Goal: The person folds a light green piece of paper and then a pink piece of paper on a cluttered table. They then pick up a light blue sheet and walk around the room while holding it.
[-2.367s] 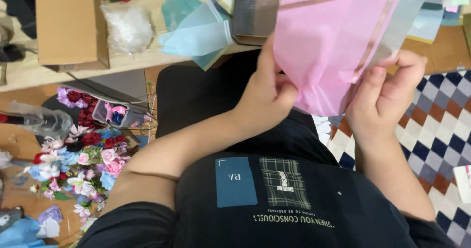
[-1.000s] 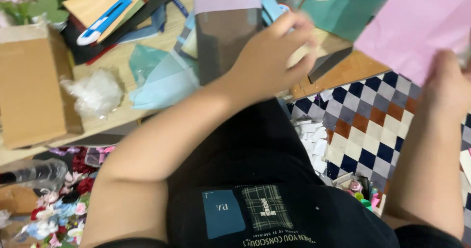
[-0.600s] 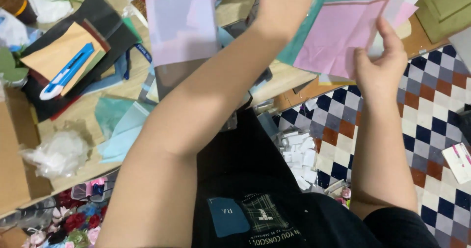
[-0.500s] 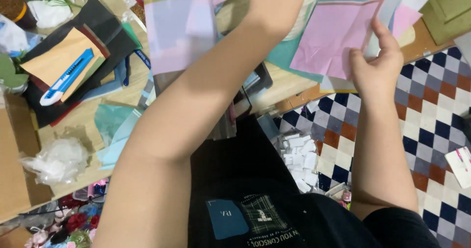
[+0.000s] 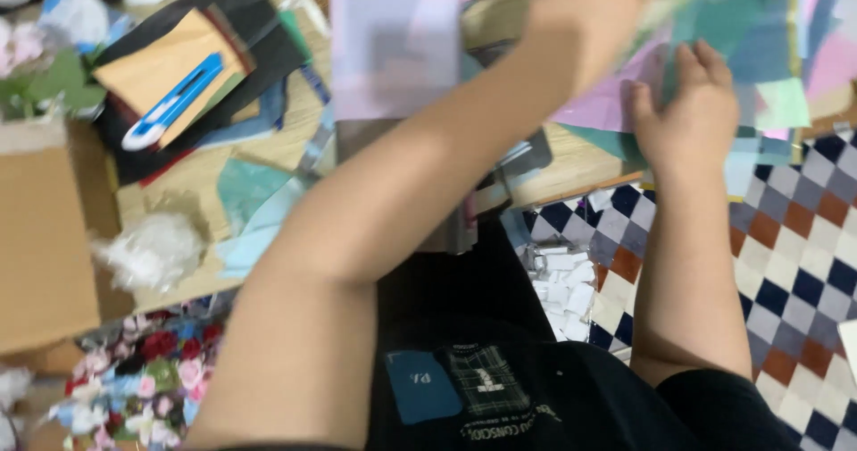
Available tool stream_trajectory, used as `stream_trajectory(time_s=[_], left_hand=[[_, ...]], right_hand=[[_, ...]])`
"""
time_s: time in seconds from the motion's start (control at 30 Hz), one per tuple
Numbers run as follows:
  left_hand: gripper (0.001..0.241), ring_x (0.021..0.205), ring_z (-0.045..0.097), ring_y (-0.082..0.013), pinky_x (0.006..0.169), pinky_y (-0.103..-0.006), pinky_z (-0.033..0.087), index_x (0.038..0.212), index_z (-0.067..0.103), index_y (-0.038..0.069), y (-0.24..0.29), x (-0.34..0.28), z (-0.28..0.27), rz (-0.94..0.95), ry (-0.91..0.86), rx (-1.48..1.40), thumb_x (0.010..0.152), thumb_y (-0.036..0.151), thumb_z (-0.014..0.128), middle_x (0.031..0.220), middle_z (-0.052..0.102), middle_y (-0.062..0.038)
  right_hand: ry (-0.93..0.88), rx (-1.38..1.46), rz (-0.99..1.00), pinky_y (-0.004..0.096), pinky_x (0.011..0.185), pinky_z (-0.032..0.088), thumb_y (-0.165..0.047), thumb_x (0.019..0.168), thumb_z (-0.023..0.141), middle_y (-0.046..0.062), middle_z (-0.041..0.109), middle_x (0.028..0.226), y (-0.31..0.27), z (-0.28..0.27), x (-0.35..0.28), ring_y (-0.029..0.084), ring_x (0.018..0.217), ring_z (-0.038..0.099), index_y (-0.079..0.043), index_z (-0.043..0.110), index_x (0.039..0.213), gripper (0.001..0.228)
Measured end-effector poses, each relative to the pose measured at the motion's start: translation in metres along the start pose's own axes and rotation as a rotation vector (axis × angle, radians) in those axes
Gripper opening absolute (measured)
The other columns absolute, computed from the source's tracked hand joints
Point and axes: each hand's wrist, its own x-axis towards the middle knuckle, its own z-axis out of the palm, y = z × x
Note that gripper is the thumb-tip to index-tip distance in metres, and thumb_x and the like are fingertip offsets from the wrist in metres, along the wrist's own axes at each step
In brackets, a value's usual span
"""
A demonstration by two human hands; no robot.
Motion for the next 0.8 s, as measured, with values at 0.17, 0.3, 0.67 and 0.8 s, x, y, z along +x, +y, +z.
stream_trajectory(time_s=[0.17, 0.3, 0.67, 0.8], left_hand=[[0.014, 0.078, 0.075, -0.0262, 0.050, -0.0530, 0.059, 0.089, 0.071, 0.020, 0.013, -0.024, -0.013, -0.152, 0.152, -0.012, 0.077, 0.014, 0.069, 0.093, 0.065, 0.003], [0.072, 0.134, 0.072, -0.0259, 0.107, -0.0480, 0.063, 0.157, 0.023, 0.028, 0.011, -0.036, -0.001, -0.150, -0.231, -0.049, 0.097, 0.025, 0.063, 0.162, 0.045, 0.003], [0.059, 0.121, 0.060, -0.0284, 0.078, -0.0432, 0.060, 0.126, 0.060, 0.016, -0.062, -0.378, -0.306, -0.481, 0.007, 0.103, 0.083, 0.040, 0.093, 0.134, 0.054, -0.005], [0.108, 0.148, 0.044, -0.0319, 0.104, -0.0442, 0.057, 0.154, 0.048, 0.027, -0.060, -0.420, -0.286, -0.465, -0.361, 0.416, 0.070, 0.085, 0.086, 0.162, 0.036, -0.012]], right_hand=[[-0.010, -0.359, 0.013, 0.058, 0.074, 0.052, -0.046, 0.102, 0.072, 0.020, 0.067, 0.140, -0.013, 0.000, -0.017, 0.046, 0.108, 0.055, -0.006, 0.078, 0.138, 0.054], [0.073, -0.291, -0.157, 0.058, 0.095, 0.046, -0.029, 0.097, 0.082, 0.040, 0.060, 0.141, -0.026, 0.000, -0.035, 0.053, 0.122, 0.057, -0.002, 0.079, 0.145, 0.056], [0.216, 0.463, -0.924, 0.059, 0.084, 0.058, -0.015, 0.111, 0.064, 0.044, 0.063, 0.123, -0.186, -0.031, -0.093, 0.051, 0.093, 0.064, 0.017, 0.073, 0.118, 0.034], [0.170, 0.525, -1.060, 0.062, 0.081, 0.051, -0.014, 0.109, 0.067, 0.042, 0.066, 0.121, -0.244, -0.024, -0.079, 0.056, 0.091, 0.063, 0.020, 0.077, 0.112, 0.036]])
